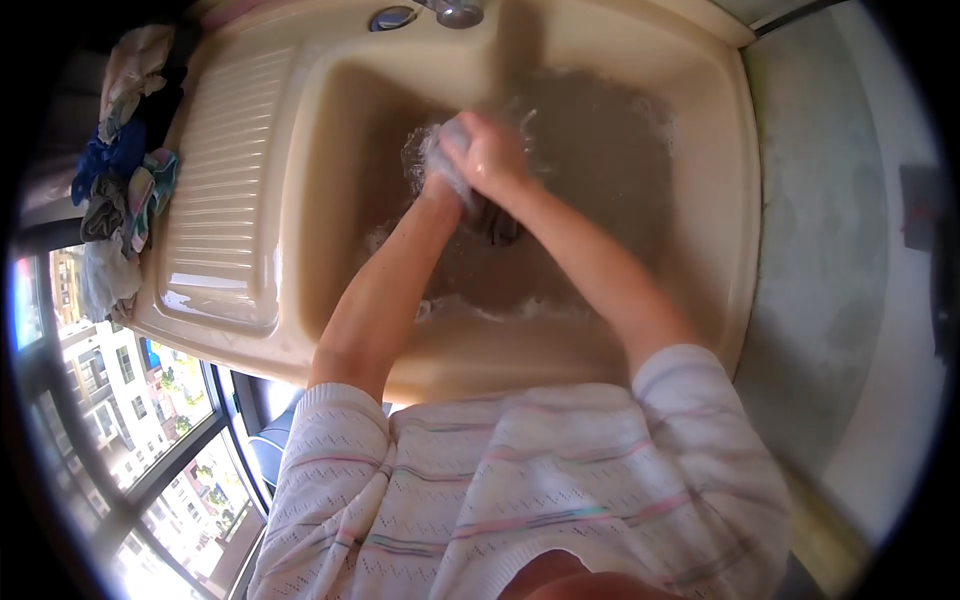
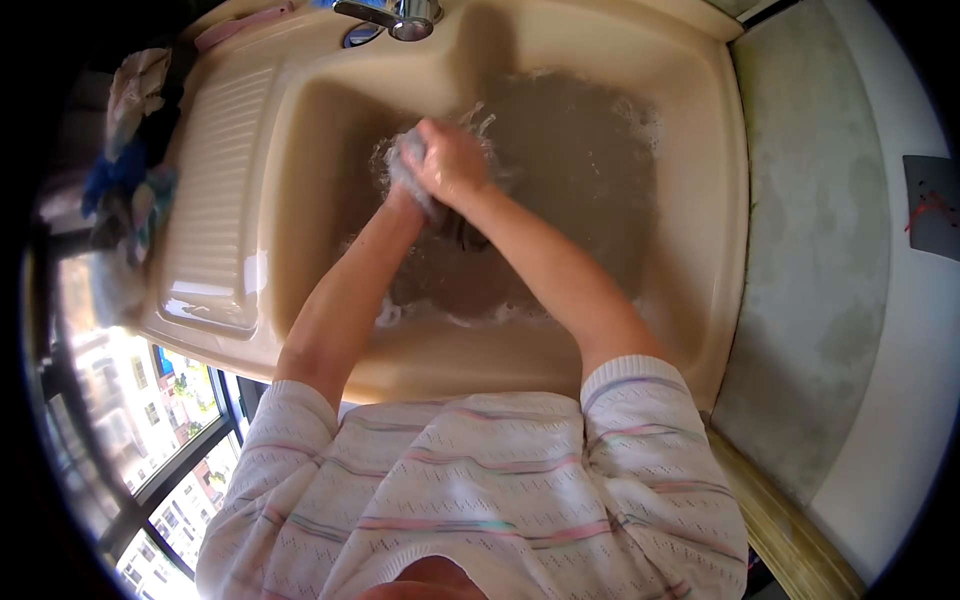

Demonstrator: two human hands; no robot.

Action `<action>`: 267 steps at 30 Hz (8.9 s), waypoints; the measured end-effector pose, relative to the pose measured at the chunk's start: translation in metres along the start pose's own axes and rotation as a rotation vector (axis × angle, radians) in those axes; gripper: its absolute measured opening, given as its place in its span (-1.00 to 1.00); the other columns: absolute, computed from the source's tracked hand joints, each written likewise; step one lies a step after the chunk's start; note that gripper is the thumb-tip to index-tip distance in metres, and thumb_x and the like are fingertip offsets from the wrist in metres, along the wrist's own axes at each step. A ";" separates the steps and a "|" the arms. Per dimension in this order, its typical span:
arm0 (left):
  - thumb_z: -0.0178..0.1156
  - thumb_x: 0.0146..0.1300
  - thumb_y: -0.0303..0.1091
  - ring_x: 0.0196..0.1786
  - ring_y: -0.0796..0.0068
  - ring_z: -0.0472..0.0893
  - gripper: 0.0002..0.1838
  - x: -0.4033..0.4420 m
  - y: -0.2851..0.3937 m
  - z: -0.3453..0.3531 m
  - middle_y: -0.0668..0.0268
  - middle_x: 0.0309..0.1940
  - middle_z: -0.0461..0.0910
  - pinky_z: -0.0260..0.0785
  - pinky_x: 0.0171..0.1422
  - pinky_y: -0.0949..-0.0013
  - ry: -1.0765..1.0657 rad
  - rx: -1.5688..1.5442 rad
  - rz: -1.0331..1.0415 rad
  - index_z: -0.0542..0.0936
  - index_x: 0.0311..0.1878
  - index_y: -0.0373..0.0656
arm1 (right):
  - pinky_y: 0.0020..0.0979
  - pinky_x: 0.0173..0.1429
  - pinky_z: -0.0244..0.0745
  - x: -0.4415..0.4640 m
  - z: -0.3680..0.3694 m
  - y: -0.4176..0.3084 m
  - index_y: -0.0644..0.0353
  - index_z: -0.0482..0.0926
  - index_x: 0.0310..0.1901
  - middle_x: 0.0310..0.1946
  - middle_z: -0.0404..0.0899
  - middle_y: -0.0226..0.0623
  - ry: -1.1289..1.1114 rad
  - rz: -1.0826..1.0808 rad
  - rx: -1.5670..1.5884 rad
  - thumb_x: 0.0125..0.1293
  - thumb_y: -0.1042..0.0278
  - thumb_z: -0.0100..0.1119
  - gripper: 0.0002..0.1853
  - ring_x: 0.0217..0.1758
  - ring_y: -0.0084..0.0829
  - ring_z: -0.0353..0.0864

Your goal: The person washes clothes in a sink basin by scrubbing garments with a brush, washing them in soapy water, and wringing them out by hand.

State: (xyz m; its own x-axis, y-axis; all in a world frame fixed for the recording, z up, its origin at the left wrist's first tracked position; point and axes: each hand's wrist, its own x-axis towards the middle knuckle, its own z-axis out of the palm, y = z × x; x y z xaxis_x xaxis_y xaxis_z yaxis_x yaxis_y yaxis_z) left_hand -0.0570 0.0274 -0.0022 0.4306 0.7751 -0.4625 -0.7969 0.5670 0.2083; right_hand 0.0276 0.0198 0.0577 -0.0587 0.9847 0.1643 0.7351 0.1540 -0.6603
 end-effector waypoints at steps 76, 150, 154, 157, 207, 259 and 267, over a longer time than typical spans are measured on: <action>0.03 0.14 -0.20 0.05 0.27 0.48 -0.60 -0.059 -0.016 0.089 0.23 -0.02 0.52 0.27 0.18 0.10 -0.111 -0.195 -0.259 0.47 0.02 -0.19 | -0.36 0.10 0.45 0.023 -0.162 0.063 0.26 0.48 0.02 -0.09 0.57 -0.25 -0.469 0.083 1.280 0.10 0.50 0.21 -0.61 -0.08 -0.44 0.56; 0.11 -0.26 -0.21 -0.24 0.23 0.46 -0.89 -0.130 -0.108 0.104 0.22 -0.37 0.40 0.31 -0.03 0.21 -0.691 1.949 1.610 0.51 -0.58 0.06 | -0.47 -0.44 0.33 -0.020 -0.121 -0.026 0.20 0.37 -0.58 -0.66 0.38 -0.36 -1.297 0.618 0.599 0.27 0.26 0.09 -0.69 -0.58 -0.52 0.35; 0.22 -0.29 -0.27 -0.16 0.24 0.45 -0.84 -0.120 -0.102 0.097 0.23 -0.34 0.40 0.29 0.02 0.21 -0.759 1.988 1.276 0.55 -0.51 0.04 | -0.46 -0.31 0.44 -0.022 -0.104 0.005 0.22 0.41 -0.50 -0.57 0.47 -0.34 -1.190 0.733 0.631 0.28 0.19 0.10 -0.70 -0.45 -0.47 0.49; 0.34 -0.43 -0.34 -0.06 0.22 0.44 -0.52 -0.107 -0.089 0.098 0.18 -0.23 0.44 0.30 0.06 0.18 -0.747 2.040 1.143 0.56 -0.24 0.00 | -0.44 -0.23 0.49 -0.023 -0.110 0.023 0.23 0.45 -0.35 -0.43 0.54 -0.31 -0.923 0.917 0.833 0.27 0.15 0.12 -0.72 -0.28 -0.42 0.56; 0.33 -0.22 -0.13 -0.01 0.33 0.51 -0.37 0.043 0.253 0.117 0.22 -0.10 0.57 0.34 0.10 0.36 -0.129 1.904 0.499 0.53 0.04 -0.11 | -0.55 -0.27 0.43 -0.105 -0.115 0.046 0.20 0.50 -0.12 -0.26 0.58 -0.39 -0.332 0.559 0.767 0.23 0.51 0.09 -0.82 -0.28 -0.54 0.59; 0.31 -0.05 -0.24 -0.10 0.12 0.55 -0.34 -0.183 0.231 0.013 0.12 -0.10 0.55 0.37 0.02 0.25 0.013 2.208 1.002 0.37 0.20 0.00 | -0.57 -0.37 0.40 -0.128 -0.103 0.105 0.17 0.50 -0.06 -0.31 0.58 -0.40 -0.424 0.617 0.423 0.25 0.39 0.12 -0.77 -0.35 -0.56 0.58; 0.28 0.09 -0.35 -0.21 0.52 0.55 -0.55 -0.176 0.204 0.065 0.17 -0.29 0.59 0.42 -0.08 0.41 0.112 1.440 0.807 0.45 0.07 -0.21 | -0.36 -0.07 0.48 -0.047 -0.060 -0.071 0.08 0.30 0.21 -0.04 0.51 -0.30 -0.528 0.371 1.127 0.27 0.19 0.15 -0.50 -0.04 -0.43 0.53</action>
State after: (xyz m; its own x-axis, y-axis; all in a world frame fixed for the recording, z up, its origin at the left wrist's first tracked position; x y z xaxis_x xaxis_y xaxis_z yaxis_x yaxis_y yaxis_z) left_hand -0.2679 0.0247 0.1778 0.0457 0.9927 0.1120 0.2639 -0.1201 0.9571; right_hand 0.0186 -0.0422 0.1403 -0.4222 0.8567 -0.2964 -0.1896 -0.4032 -0.8952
